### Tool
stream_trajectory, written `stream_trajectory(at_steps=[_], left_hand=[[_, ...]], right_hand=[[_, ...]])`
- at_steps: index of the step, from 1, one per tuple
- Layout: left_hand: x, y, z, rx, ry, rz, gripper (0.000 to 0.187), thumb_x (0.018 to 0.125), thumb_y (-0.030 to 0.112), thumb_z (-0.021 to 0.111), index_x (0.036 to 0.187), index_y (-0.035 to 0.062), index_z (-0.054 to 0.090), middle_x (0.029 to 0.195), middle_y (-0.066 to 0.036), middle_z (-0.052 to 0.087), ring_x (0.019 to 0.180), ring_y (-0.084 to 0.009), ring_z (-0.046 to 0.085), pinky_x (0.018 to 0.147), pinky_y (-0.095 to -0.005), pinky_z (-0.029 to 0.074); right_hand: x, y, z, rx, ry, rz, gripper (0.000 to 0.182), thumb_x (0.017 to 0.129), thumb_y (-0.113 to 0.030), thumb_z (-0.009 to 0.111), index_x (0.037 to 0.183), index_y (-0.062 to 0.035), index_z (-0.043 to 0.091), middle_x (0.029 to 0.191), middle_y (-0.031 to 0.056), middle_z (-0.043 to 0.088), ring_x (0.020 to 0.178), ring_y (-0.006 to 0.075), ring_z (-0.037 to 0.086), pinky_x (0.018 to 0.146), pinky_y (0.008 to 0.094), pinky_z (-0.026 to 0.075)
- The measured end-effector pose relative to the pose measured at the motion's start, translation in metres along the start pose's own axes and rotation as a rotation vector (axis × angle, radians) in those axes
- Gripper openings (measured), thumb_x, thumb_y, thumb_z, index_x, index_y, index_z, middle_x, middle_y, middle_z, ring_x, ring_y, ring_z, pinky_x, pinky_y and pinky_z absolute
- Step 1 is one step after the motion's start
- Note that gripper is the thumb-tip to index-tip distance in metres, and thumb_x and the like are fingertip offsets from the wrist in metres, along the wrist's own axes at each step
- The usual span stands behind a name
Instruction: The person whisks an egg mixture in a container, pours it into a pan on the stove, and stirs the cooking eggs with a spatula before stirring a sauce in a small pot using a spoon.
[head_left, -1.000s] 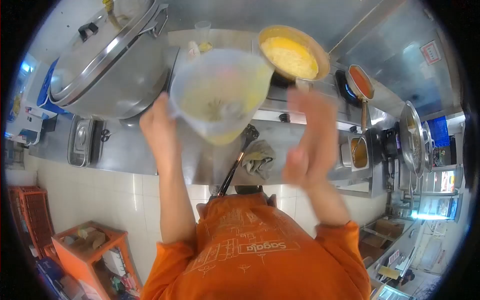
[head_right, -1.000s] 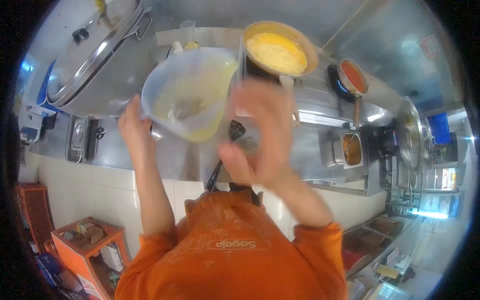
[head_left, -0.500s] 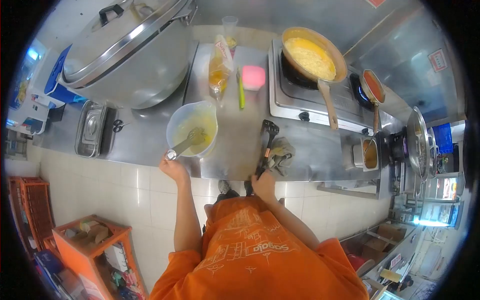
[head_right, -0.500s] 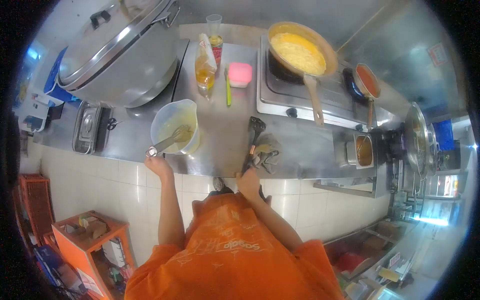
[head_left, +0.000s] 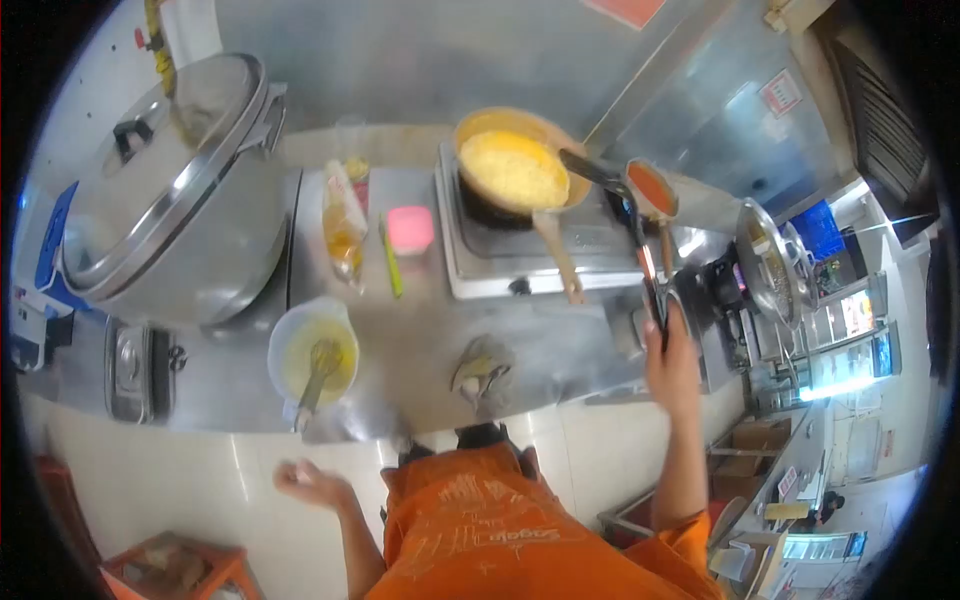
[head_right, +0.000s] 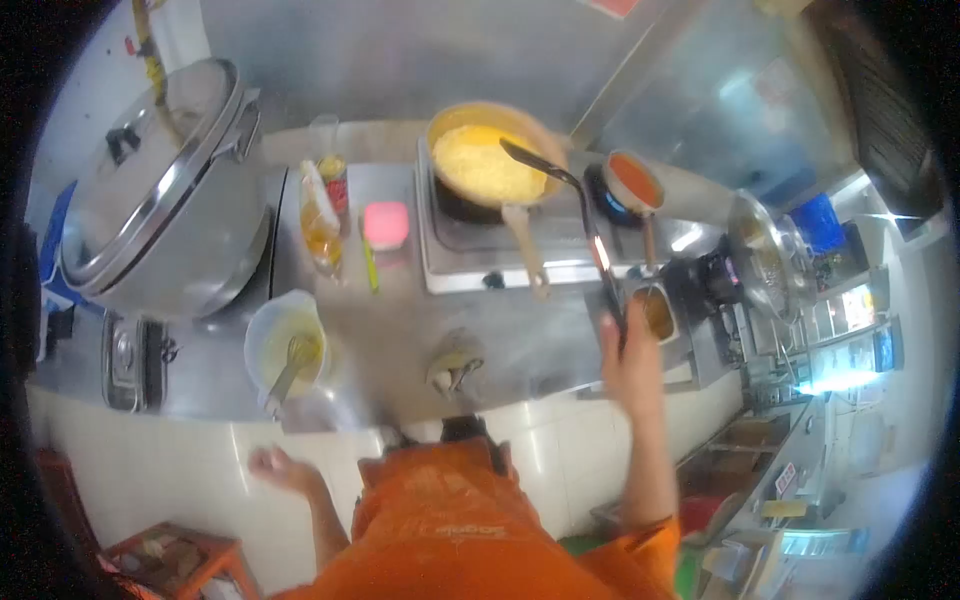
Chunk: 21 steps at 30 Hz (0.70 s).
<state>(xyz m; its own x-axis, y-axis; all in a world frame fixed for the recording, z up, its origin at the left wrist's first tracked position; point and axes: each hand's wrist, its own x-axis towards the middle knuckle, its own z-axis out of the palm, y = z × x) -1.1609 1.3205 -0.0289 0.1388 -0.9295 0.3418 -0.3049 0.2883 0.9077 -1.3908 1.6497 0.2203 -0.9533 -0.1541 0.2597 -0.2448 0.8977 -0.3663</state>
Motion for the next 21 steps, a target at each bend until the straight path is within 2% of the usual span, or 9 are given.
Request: stream_trajectory(at_steps=[2,3,5,8,12,15,16,18,21], left_hand=[[-0.023,0.011,-0.030,-0.113,-0.479,0.152,0.012,0.076,0.001,0.052,0.088,0.0001,0.049,0.079,-0.007,0.047,0.077,-0.0210,0.046,0.076,-0.0321,0.039],[-0.041,0.038,-0.020,-0.142,-0.616,0.017,0.012,0.073,-0.001,0.053,0.084,0.0015,0.050,0.076,-0.005,0.047,0.074,-0.0185,0.047,0.072,-0.0300,0.039],[-0.068,0.090,0.017,-0.380,-1.121,-0.375,0.003,0.081,0.003,0.054,0.083,0.0019,0.055,0.081,-0.004,0.054,0.078,-0.0133,0.049,0.073,-0.0286,0.041],[-0.134,0.127,0.112,-0.543,-1.569,-0.547,0.033,0.093,0.028,0.052,0.112,0.0002,0.055,0.097,-0.008,0.061,0.089,-0.0136,0.055,0.077,-0.0275,0.047],[-0.209,0.203,0.219,-0.724,-1.642,-1.079,0.048,0.094,0.040,0.046,0.123,0.0017,0.045,0.099,-0.010,0.062,0.084,-0.0207,0.059,0.078,-0.0361,0.052],[-0.226,0.237,0.247,-0.810,-1.590,-1.209,0.045,0.094,0.039,0.046,0.120,0.0016,0.046,0.095,-0.010,0.061,0.083,-0.0215,0.060,0.078,-0.0374,0.052],[-0.230,0.238,0.249,-0.835,-1.580,-1.197,0.040,0.094,0.038,0.046,0.111,0.0025,0.047,0.082,-0.007,0.057,0.074,-0.0190,0.058,0.070,-0.0346,0.050],[-0.231,0.237,0.248,-0.855,-1.569,-1.184,0.037,0.095,0.038,0.046,0.107,0.0032,0.047,0.077,-0.006,0.053,0.070,-0.0173,0.055,0.065,-0.0327,0.048],[-0.227,0.248,0.241,-0.838,-1.532,-1.208,0.034,0.095,0.037,0.046,0.101,0.0042,0.047,0.069,-0.003,0.047,0.063,-0.0145,0.048,0.058,-0.0295,0.043]], right_hand=[[0.058,0.025,-0.011,-0.078,-0.057,-0.034,0.029,0.090,-0.016,0.047,0.112,0.0022,0.048,0.092,0.0260,0.062,0.085,0.0427,0.060,0.073,0.0481,0.046],[0.081,0.027,-0.011,-0.086,-0.064,-0.043,0.029,0.090,-0.016,0.047,0.112,0.0022,0.048,0.092,0.0260,0.062,0.085,0.0427,0.060,0.073,0.0481,0.046],[0.131,0.028,-0.008,-0.315,-0.187,-0.241,0.028,0.086,-0.014,0.048,0.108,0.0016,0.051,0.089,0.0250,0.063,0.084,0.0432,0.060,0.074,0.0478,0.048],[0.175,0.022,0.009,-0.496,-0.437,-0.329,0.026,0.082,-0.014,0.048,0.102,0.0015,0.056,0.085,0.0233,0.064,0.081,0.0402,0.062,0.072,0.0468,0.050],[0.188,0.025,0.066,-0.612,-0.445,-0.407,0.022,0.083,-0.011,0.047,0.094,0.0020,0.061,0.090,0.0189,0.065,0.079,0.0357,0.066,0.068,0.0444,0.053],[0.201,0.018,0.090,-0.623,-0.452,-0.434,0.024,0.084,-0.010,0.048,0.098,0.0074,0.057,0.095,0.0203,0.062,0.085,0.0322,0.066,0.067,0.0397,0.054],[0.212,0.027,0.105,-0.614,-0.455,-0.448,0.024,0.084,-0.010,0.048,0.098,0.0074,0.057,0.095,0.0203,0.062,0.085,0.0322,0.066,0.067,0.0397,0.054],[0.226,0.043,0.136,-0.524,-0.287,-0.564,0.038,0.081,-0.010,0.050,0.111,0.0138,0.051,0.079,0.0161,0.066,0.071,0.0274,0.067,0.061,0.0362,0.054],[0.247,0.035,0.150,-0.481,-0.253,-0.456,0.036,0.081,-0.010,0.051,0.108,0.0141,0.053,0.081,0.0155,0.067,0.070,0.0274,0.067,0.061,0.0361,0.054]])
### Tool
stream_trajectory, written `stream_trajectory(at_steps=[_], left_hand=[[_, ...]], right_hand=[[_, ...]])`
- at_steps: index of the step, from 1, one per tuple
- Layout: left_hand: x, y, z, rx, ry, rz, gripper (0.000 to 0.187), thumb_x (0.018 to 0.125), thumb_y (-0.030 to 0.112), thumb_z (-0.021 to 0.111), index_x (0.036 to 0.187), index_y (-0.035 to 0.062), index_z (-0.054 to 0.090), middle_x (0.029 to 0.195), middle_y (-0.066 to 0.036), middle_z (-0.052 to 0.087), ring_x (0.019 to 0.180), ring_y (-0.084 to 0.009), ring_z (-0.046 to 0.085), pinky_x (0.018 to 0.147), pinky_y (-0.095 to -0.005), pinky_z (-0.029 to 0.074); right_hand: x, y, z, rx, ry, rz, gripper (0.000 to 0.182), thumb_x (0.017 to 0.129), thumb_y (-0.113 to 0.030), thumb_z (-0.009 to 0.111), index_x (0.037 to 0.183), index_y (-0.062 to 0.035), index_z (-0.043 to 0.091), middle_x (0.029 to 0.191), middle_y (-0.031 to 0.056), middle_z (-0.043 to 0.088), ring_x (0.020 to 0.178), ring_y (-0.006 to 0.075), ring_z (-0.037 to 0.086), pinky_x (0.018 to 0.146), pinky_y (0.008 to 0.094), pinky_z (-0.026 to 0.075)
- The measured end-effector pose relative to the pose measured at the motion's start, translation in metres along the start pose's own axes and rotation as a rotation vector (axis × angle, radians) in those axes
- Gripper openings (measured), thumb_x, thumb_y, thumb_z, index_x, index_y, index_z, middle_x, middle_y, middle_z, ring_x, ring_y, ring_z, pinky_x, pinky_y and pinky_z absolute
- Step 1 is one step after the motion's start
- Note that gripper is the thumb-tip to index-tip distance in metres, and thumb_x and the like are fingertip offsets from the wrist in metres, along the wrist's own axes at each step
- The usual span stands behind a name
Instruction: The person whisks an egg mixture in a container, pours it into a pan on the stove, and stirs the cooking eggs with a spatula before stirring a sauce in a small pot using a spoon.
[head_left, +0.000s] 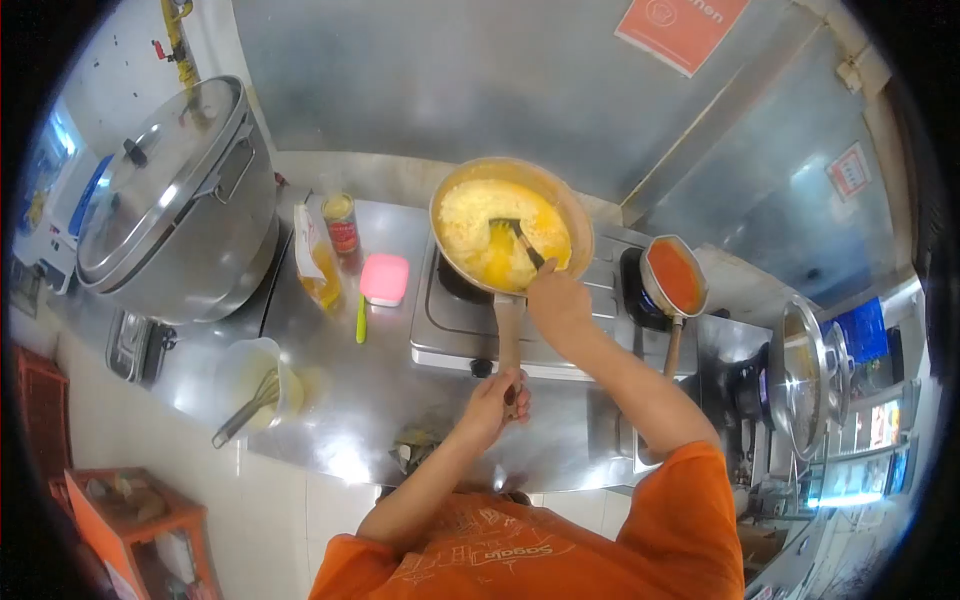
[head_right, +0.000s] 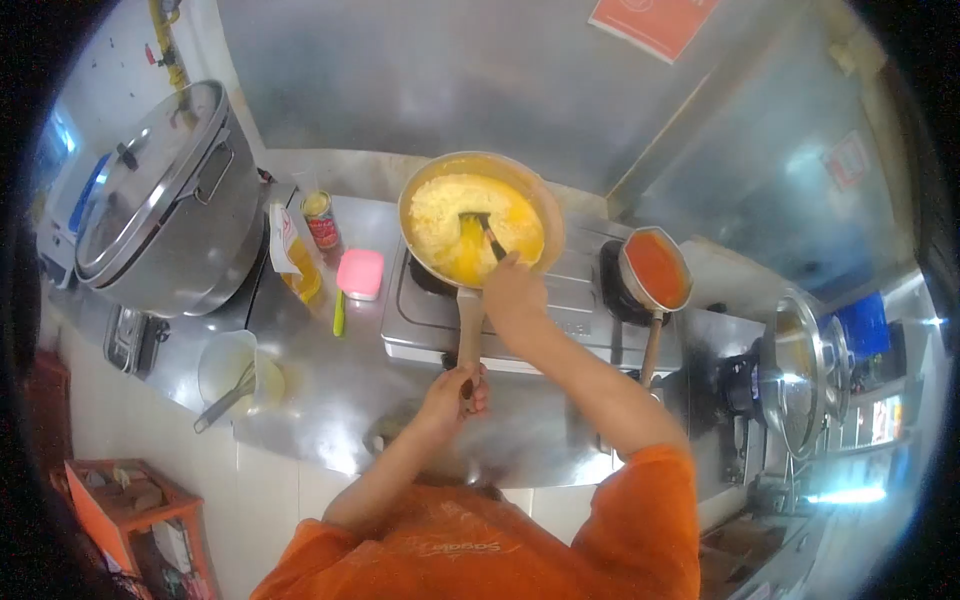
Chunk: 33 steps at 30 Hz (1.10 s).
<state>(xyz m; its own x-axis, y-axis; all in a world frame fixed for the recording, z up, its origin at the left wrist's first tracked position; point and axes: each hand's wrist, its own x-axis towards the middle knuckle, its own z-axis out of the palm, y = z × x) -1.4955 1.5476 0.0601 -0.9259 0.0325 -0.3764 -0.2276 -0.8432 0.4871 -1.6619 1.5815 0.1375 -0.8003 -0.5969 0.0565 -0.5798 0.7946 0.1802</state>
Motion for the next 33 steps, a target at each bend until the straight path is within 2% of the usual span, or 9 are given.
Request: stream_trajectory(at_steps=[5,8,13,16,19,21,23,29,33], left_hand=[[-0.006,0.011,0.001,0.007,0.043,-0.024,0.031,0.096,0.035,0.044,0.100,0.0050,0.047,0.068,-0.003,0.046,0.062,-0.0138,0.047,0.056,-0.0284,0.041],[-0.011,0.022,-0.006,0.035,0.111,-0.111,0.028,0.096,0.034,0.043,0.100,0.0062,0.048,0.068,-0.002,0.047,0.061,-0.0133,0.047,0.055,-0.0284,0.041],[-0.019,0.044,-0.017,0.171,-0.020,-0.085,0.030,0.097,0.031,0.043,0.106,0.0036,0.050,0.075,-0.004,0.055,0.067,-0.0137,0.053,0.057,-0.0289,0.046],[-0.032,0.052,-0.022,0.411,0.021,-0.080,0.038,0.096,0.032,0.044,0.118,0.0029,0.052,0.085,-0.007,0.061,0.075,-0.0149,0.058,0.060,-0.0282,0.050],[-0.044,0.061,-0.024,0.490,0.003,-0.079,0.033,0.094,0.027,0.049,0.111,-0.0005,0.056,0.090,-0.008,0.062,0.077,-0.0147,0.060,0.064,-0.0274,0.053],[-0.046,0.062,-0.028,0.526,0.006,-0.086,0.032,0.094,0.026,0.051,0.106,-0.0022,0.058,0.089,-0.008,0.062,0.076,-0.0143,0.060,0.064,-0.0273,0.054],[-0.047,0.062,-0.034,0.530,0.031,-0.082,0.031,0.092,0.025,0.055,0.108,-0.0021,0.057,0.089,-0.009,0.063,0.069,-0.0135,0.060,0.065,-0.0261,0.054],[-0.050,0.068,-0.036,0.620,0.047,-0.067,0.033,0.092,0.029,0.055,0.104,-0.0016,0.060,0.087,-0.007,0.062,0.070,-0.0127,0.059,0.067,-0.0265,0.053],[-0.050,0.069,-0.038,0.644,0.034,-0.051,0.034,0.092,0.030,0.055,0.103,-0.0010,0.061,0.087,-0.006,0.063,0.072,-0.0128,0.060,0.068,-0.0267,0.053]], right_hand=[[0.037,0.030,-0.034,-0.105,0.021,-0.203,0.025,0.083,-0.011,0.049,0.101,0.0034,0.058,0.081,0.0150,0.067,0.072,0.0290,0.068,0.062,0.0395,0.054],[0.045,0.058,-0.086,-0.208,-0.006,-0.139,0.022,0.083,-0.014,0.049,0.097,-0.0019,0.060,0.082,0.0161,0.067,0.076,0.0329,0.066,0.063,0.0435,0.052],[0.000,0.088,-0.158,-0.262,-0.088,-0.239,0.022,0.085,-0.016,0.049,0.103,-0.0072,0.058,0.075,0.0187,0.063,0.072,0.0394,0.062,0.066,0.0473,0.049],[-0.046,0.065,-0.173,-0.248,-0.212,-0.181,0.025,0.083,-0.013,0.051,0.106,-0.0040,0.056,0.072,0.0176,0.063,0.070,0.0366,0.063,0.064,0.0461,0.049],[-0.074,0.058,-0.134,-0.384,-0.300,-0.250,0.037,0.079,-0.011,0.055,0.113,0.0013,0.053,0.072,0.0157,0.064,0.064,0.0313,0.065,0.059,0.0435,0.050],[-0.079,0.046,-0.099,-0.403,-0.309,-0.231,0.044,0.080,-0.011,0.052,0.118,0.0094,0.051,0.076,0.0127,0.066,0.069,0.0206,0.066,0.053,0.0351,0.052],[-0.077,0.035,-0.075,-0.359,-0.286,-0.175,0.047,0.080,-0.012,0.052,0.121,0.0126,0.047,0.077,0.0133,0.066,0.069,0.0214,0.066,0.055,0.0339,0.053],[-0.047,0.024,-0.041,-0.291,-0.274,-0.075,0.051,0.081,-0.011,0.052,0.124,0.0154,0.042,0.085,0.0166,0.066,0.073,0.0243,0.067,0.059,0.0343,0.054],[-0.016,0.025,-0.026,-0.183,-0.194,-0.049,0.043,0.083,-0.011,0.050,0.117,0.0144,0.048,0.091,0.0173,0.066,0.077,0.0261,0.067,0.064,0.0364,0.054]])
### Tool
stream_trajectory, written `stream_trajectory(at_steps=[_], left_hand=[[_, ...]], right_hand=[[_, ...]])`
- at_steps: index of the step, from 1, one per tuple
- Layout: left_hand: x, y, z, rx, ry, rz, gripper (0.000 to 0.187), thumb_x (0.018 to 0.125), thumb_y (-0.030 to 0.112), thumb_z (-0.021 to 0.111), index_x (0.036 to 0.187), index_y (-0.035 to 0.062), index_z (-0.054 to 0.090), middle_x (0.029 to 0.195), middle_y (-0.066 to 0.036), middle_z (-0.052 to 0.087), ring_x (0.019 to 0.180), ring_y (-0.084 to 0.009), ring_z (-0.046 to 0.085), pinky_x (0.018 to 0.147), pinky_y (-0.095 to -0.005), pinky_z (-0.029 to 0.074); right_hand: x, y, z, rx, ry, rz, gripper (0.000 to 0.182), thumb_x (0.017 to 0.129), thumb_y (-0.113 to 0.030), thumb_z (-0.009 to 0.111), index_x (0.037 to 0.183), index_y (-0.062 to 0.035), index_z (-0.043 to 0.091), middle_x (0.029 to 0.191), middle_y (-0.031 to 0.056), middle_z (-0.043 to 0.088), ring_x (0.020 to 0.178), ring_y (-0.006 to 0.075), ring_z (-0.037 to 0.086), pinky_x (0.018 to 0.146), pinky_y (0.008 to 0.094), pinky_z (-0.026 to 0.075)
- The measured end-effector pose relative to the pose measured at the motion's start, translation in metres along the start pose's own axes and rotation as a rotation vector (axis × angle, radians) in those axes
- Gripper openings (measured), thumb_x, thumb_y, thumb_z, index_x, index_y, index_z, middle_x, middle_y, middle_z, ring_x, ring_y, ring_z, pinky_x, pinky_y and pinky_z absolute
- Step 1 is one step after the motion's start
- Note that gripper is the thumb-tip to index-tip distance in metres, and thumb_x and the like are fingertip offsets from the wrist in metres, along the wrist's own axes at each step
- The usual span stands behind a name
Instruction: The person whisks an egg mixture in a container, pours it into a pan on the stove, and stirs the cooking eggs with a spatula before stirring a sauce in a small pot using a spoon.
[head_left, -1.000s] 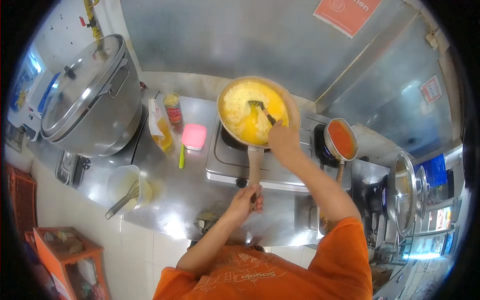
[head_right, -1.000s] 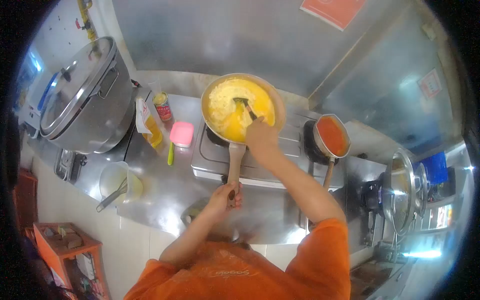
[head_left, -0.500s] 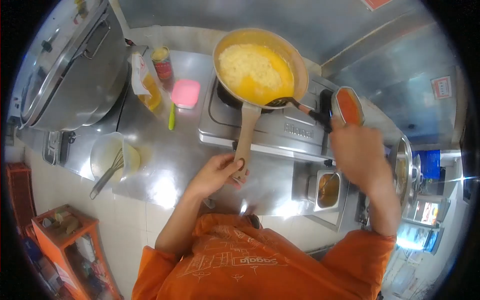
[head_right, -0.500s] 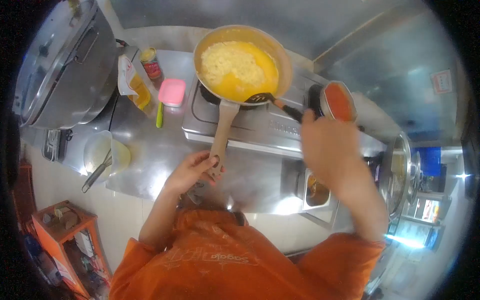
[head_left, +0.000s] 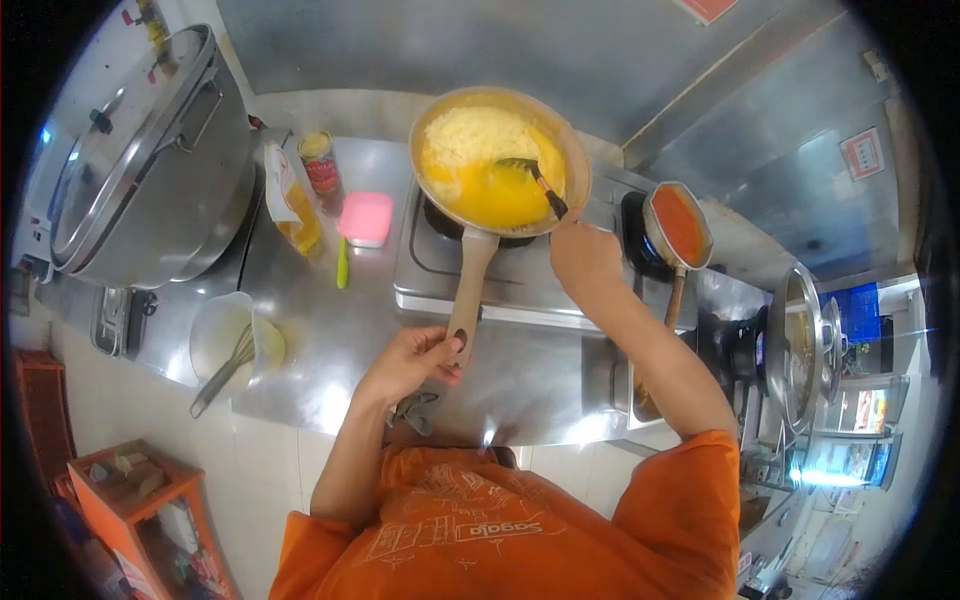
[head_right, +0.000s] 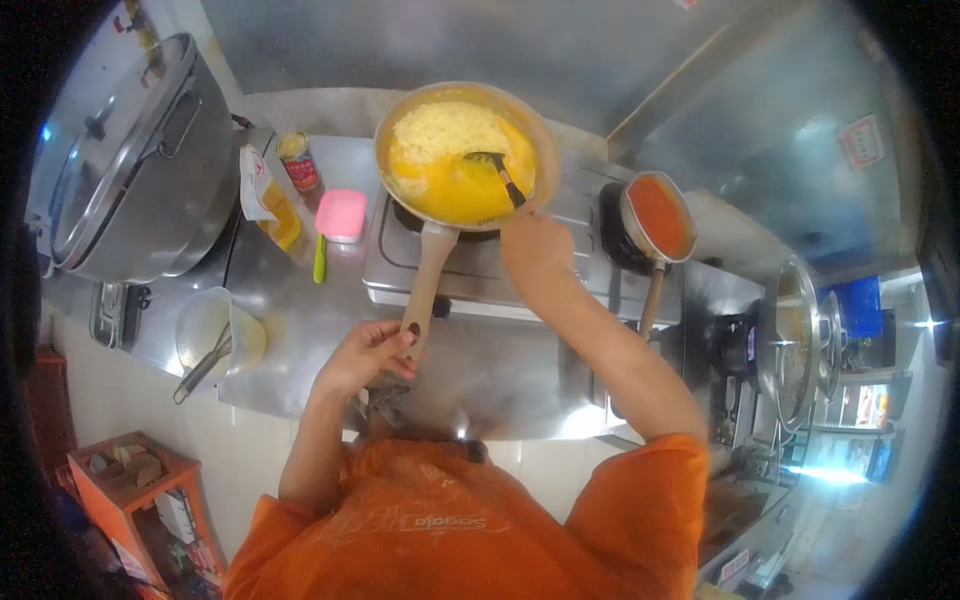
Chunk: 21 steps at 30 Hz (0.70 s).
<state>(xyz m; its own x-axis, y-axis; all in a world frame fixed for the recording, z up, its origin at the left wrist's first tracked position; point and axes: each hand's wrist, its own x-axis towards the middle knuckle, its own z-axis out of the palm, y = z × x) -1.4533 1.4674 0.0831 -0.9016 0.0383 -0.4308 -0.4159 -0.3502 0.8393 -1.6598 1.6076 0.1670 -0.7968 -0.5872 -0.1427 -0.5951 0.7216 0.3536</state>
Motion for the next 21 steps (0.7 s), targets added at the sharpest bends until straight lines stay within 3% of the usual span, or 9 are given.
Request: stream_trajectory(at_steps=[3,6,8,10,12,14,16,19,21], left_hand=[[0.006,-0.011,-0.002,-0.053,-0.019,0.012,0.030,0.093,0.026,0.054,0.107,-0.0002,0.059,0.090,-0.007,0.062,0.077,-0.0142,0.060,0.071,-0.0288,0.052],[0.017,-0.012,0.001,-0.318,-0.106,0.033,0.032,0.094,0.024,0.048,0.116,0.0017,0.054,0.095,-0.009,0.062,0.083,-0.0168,0.061,0.076,-0.0323,0.052],[0.019,-0.002,0.012,-0.608,-0.137,-0.004,0.034,0.096,0.024,0.042,0.121,0.0029,0.048,0.092,-0.008,0.060,0.076,-0.0148,0.057,0.069,-0.0315,0.050],[0.035,-0.013,0.012,-0.663,-0.163,0.012,0.033,0.096,0.027,0.041,0.118,0.0033,0.048,0.085,-0.006,0.057,0.069,-0.0125,0.052,0.062,-0.0282,0.046],[0.039,-0.013,0.015,-0.715,-0.191,0.030,0.033,0.096,0.029,0.039,0.116,0.0038,0.048,0.079,-0.004,0.053,0.062,-0.0102,0.047,0.054,-0.0250,0.041],[0.035,-0.006,0.020,-0.752,-0.114,-0.061,0.028,0.094,0.031,0.043,0.105,0.0063,0.051,0.071,0.000,0.041,0.055,-0.0074,0.033,0.045,-0.0215,0.027],[0.036,-0.006,0.021,-0.755,-0.099,-0.073,0.025,0.094,0.029,0.043,0.104,0.0060,0.049,0.070,0.000,0.041,0.054,-0.0073,0.034,0.044,-0.0211,0.027],[0.037,-0.007,0.022,-0.746,-0.072,-0.062,0.021,0.094,0.025,0.045,0.102,0.0058,0.047,0.069,0.000,0.042,0.052,-0.0073,0.036,0.042,-0.0210,0.027],[0.038,-0.006,0.021,-0.732,-0.057,-0.032,0.020,0.093,0.024,0.046,0.102,0.0058,0.046,0.069,-0.001,0.042,0.052,-0.0072,0.035,0.042,-0.0213,0.028]], right_hand=[[0.021,0.019,-0.015,0.085,0.016,0.015,0.031,0.084,-0.011,0.047,0.105,0.0097,0.056,0.091,0.0186,0.066,0.079,0.0297,0.067,0.068,0.0393,0.053],[0.016,0.045,-0.060,0.046,0.093,-0.016,0.022,0.082,-0.013,0.048,0.091,0.0002,0.064,0.088,0.0190,0.067,0.081,0.0336,0.066,0.068,0.0429,0.052],[-0.009,0.047,-0.105,0.007,0.046,-0.045,0.021,0.081,-0.014,0.050,0.088,-0.0028,0.066,0.087,0.0177,0.067,0.081,0.0341,0.066,0.068,0.0448,0.052],[-0.031,0.037,-0.133,-0.005,0.016,-0.075,0.021,0.080,-0.014,0.051,0.086,-0.0036,0.067,0.087,0.0170,0.067,0.081,0.0339,0.066,0.069,0.0453,0.052],[-0.053,0.011,-0.145,-0.062,-0.094,-0.240,0.018,0.078,-0.013,0.051,0.076,-0.0039,0.065,0.078,0.0183,0.066,0.073,0.0346,0.065,0.067,0.0457,0.050],[-0.061,-0.024,-0.135,0.022,-0.105,-0.266,0.015,0.077,-0.012,0.053,0.076,-0.0046,0.066,0.079,0.0173,0.066,0.073,0.0318,0.066,0.064,0.0435,0.050],[-0.055,-0.052,-0.114,0.033,0.001,-0.424,0.017,0.078,-0.013,0.053,0.080,-0.0046,0.068,0.080,0.0156,0.067,0.073,0.0286,0.067,0.061,0.0396,0.052],[-0.013,-0.099,-0.059,0.013,-0.107,-0.322,0.020,0.080,-0.014,0.056,0.091,-0.0046,0.069,0.085,0.0153,0.068,0.078,0.0249,0.068,0.064,0.0360,0.054],[0.015,-0.120,-0.007,-0.161,0.116,0.015,0.021,0.082,-0.013,0.055,0.095,-0.0053,0.069,0.091,0.0130,0.069,0.080,0.0230,0.068,0.065,0.0347,0.054]])
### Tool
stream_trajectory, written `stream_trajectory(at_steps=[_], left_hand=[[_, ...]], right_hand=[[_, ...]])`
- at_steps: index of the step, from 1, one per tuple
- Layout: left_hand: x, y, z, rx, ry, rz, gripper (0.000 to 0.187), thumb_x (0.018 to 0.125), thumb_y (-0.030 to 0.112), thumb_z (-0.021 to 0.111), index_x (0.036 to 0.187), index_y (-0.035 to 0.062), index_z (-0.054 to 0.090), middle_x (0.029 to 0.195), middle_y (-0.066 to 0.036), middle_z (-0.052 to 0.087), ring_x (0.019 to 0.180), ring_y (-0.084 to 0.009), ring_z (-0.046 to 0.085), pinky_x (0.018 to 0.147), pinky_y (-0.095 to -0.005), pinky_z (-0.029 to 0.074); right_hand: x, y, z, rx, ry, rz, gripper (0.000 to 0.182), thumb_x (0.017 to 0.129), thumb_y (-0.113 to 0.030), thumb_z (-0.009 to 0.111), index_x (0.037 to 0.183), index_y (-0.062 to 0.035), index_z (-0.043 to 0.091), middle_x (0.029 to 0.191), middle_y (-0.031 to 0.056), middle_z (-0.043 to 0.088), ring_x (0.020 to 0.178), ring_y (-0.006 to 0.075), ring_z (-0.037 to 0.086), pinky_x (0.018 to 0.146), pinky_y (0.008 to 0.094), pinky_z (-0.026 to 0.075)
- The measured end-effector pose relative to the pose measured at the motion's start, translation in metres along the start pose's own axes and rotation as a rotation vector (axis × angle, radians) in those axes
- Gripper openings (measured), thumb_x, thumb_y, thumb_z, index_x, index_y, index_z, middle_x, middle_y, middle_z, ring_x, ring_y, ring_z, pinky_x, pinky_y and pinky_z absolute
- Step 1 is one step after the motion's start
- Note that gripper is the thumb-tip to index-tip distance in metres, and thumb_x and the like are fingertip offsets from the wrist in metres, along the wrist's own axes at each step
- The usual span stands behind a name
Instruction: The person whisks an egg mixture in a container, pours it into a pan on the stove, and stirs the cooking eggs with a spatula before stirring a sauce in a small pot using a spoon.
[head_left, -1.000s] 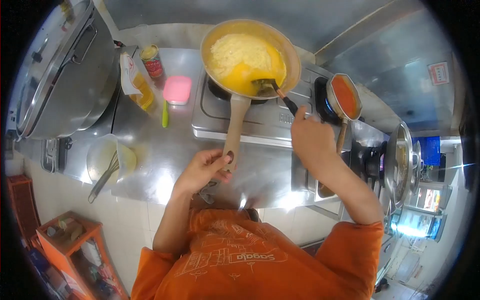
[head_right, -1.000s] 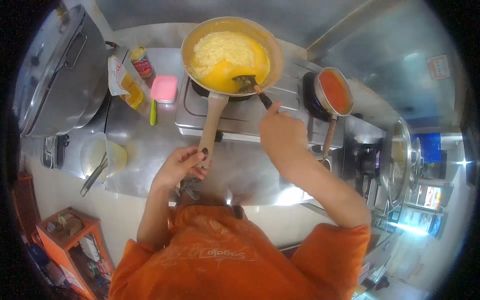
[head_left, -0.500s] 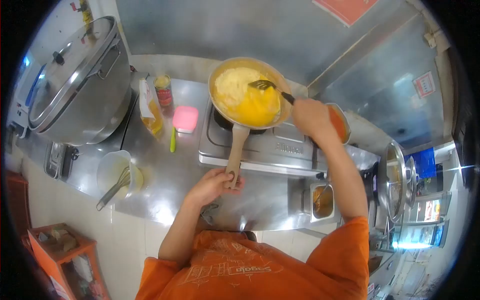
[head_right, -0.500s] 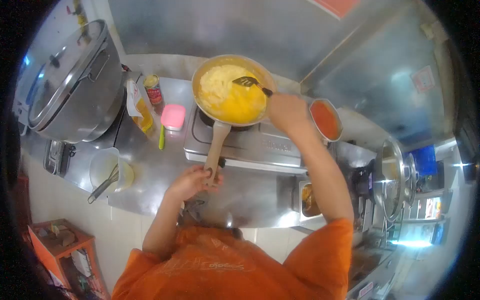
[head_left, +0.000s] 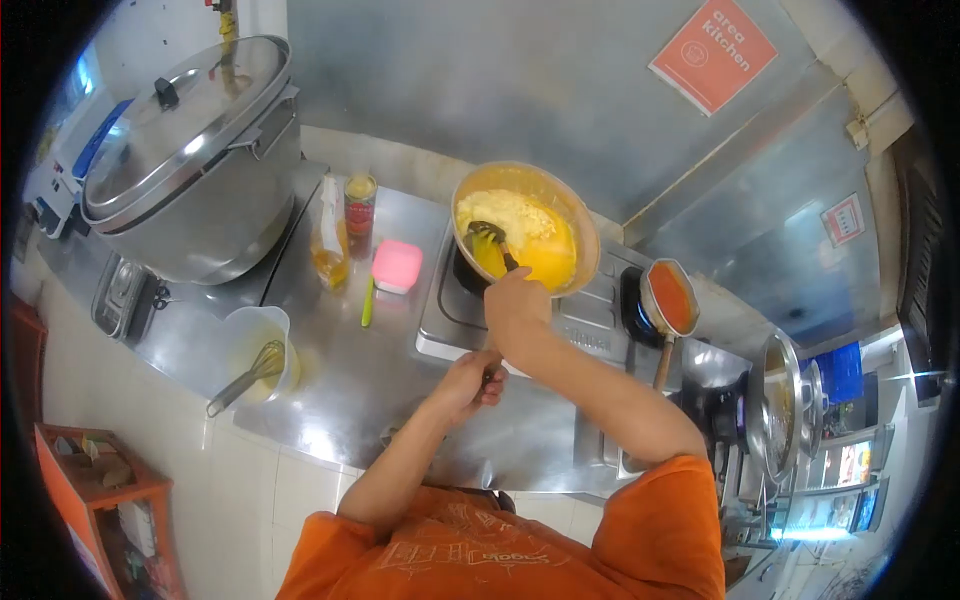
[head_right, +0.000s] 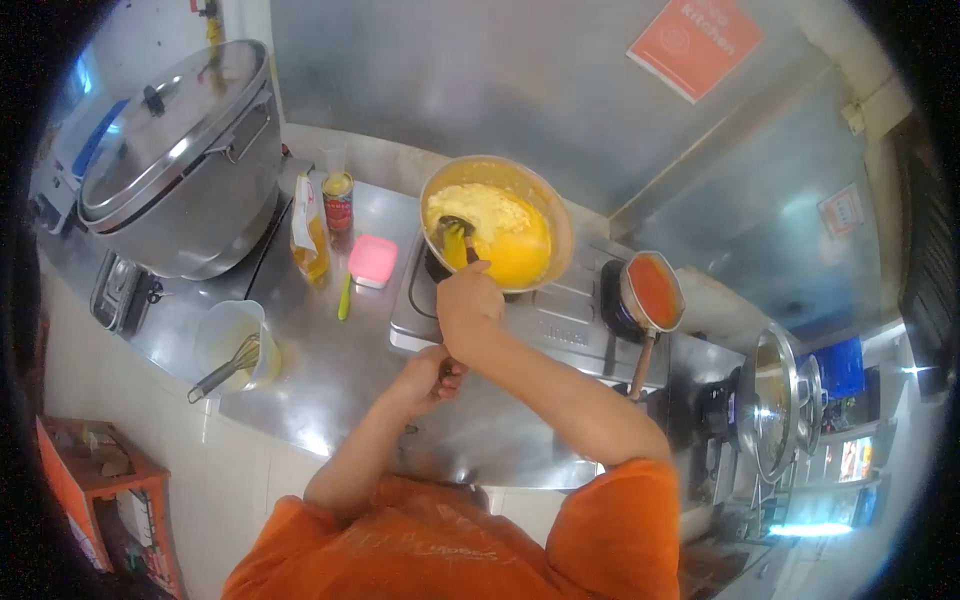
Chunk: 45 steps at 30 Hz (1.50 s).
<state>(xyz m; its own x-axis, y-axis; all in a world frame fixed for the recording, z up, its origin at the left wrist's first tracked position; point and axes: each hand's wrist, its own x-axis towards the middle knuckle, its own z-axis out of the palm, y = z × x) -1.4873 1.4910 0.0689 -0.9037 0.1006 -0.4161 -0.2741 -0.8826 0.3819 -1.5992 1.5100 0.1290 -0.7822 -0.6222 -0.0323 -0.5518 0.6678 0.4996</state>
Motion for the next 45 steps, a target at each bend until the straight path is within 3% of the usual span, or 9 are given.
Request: stream_trajectory(at_steps=[5,10,12,18,19,28,37,41,45], left_hand=[[-0.004,0.000,0.002,-0.018,0.010,-0.032,0.023,0.093,0.025,0.047,0.106,0.0051,0.045,0.069,-0.001,0.042,0.052,-0.0072,0.035,0.041,-0.0210,0.027],[-0.001,0.000,0.002,-0.030,-0.005,-0.022,0.025,0.094,0.027,0.047,0.107,0.0053,0.045,0.069,0.000,0.042,0.052,-0.0071,0.035,0.041,-0.0206,0.027],[-0.001,0.000,0.002,-0.008,0.009,-0.033,0.025,0.095,0.028,0.046,0.107,0.0056,0.045,0.069,0.000,0.041,0.052,-0.0070,0.034,0.042,-0.0209,0.028],[-0.002,-0.002,0.004,0.077,0.032,-0.033,0.022,0.095,0.029,0.044,0.101,0.0089,0.044,0.067,0.001,0.039,0.051,-0.0067,0.033,0.041,-0.0217,0.027],[-0.003,0.000,0.007,0.100,0.038,-0.048,0.020,0.094,0.030,0.044,0.098,0.0104,0.044,0.066,0.001,0.038,0.050,-0.0064,0.032,0.041,-0.0215,0.027],[0.000,0.001,0.004,0.172,0.074,-0.077,0.022,0.094,0.032,0.043,0.095,0.0102,0.047,0.066,0.001,0.039,0.048,-0.0065,0.029,0.040,-0.0217,0.026],[-0.002,0.000,0.005,0.137,0.104,-0.075,0.021,0.093,0.031,0.043,0.096,0.0104,0.046,0.065,0.001,0.038,0.050,-0.0066,0.030,0.040,-0.0215,0.026],[-0.001,0.002,0.001,0.115,0.081,-0.087,0.021,0.093,0.031,0.044,0.097,0.0099,0.045,0.066,0.001,0.039,0.050,-0.0066,0.032,0.041,-0.0215,0.028],[-0.004,0.004,0.001,0.092,0.070,-0.098,0.021,0.094,0.031,0.044,0.097,0.0097,0.045,0.066,0.000,0.039,0.049,-0.0067,0.031,0.040,-0.0216,0.028]], right_hand=[[0.017,0.056,-0.057,0.081,-0.147,-0.245,0.024,0.086,-0.016,0.049,0.097,-0.0068,0.069,0.099,0.0119,0.068,0.080,0.0241,0.068,0.071,0.0361,0.052],[0.016,0.135,-0.098,0.105,0.058,-0.013,0.029,0.087,-0.014,0.042,0.087,-0.0095,0.071,0.080,0.0110,0.069,0.079,0.0235,0.068,0.070,0.0379,0.051],[0.029,0.154,-0.116,0.260,-0.427,0.180,0.032,0.089,-0.020,0.041,0.090,-0.0063,0.069,0.081,0.0122,0.069,0.081,0.0235,0.068,0.072,0.0380,0.050],[0.083,0.162,-0.004,0.403,-0.135,0.164,0.030,0.082,-0.019,0.047,0.095,0.0012,0.064,0.091,0.0187,0.067,0.072,0.0270,0.068,0.069,0.0381,0.053],[0.092,0.161,0.013,0.387,-0.078,0.189,0.030,0.082,-0.022,0.048,0.095,0.0000,0.065,0.094,0.0198,0.066,0.083,0.0306,0.066,0.074,0.0412,0.052],[0.118,0.180,0.033,0.265,0.125,-0.100,0.032,0.087,-0.034,0.049,0.092,-0.0069,0.064,0.084,0.0167,0.066,0.081,0.0359,0.063,0.071,0.0472,0.050],[0.068,0.180,-0.005,0.041,0.191,-0.414,0.025,0.086,-0.031,0.053,0.099,-0.0113,0.060,0.073,0.0131,0.064,0.068,0.0304,0.064,0.058,0.0447,0.049],[0.029,0.188,-0.037,0.061,0.263,-0.353,0.022,0.088,-0.030,0.051,0.099,-0.0129,0.060,0.069,0.0147,0.062,0.064,0.0343,0.062,0.057,0.0447,0.048],[-0.031,0.175,-0.076,0.135,0.051,-0.175,0.018,0.086,-0.022,0.050,0.084,-0.0103,0.064,0.071,0.0132,0.064,0.066,0.0289,0.064,0.055,0.0425,0.049]])
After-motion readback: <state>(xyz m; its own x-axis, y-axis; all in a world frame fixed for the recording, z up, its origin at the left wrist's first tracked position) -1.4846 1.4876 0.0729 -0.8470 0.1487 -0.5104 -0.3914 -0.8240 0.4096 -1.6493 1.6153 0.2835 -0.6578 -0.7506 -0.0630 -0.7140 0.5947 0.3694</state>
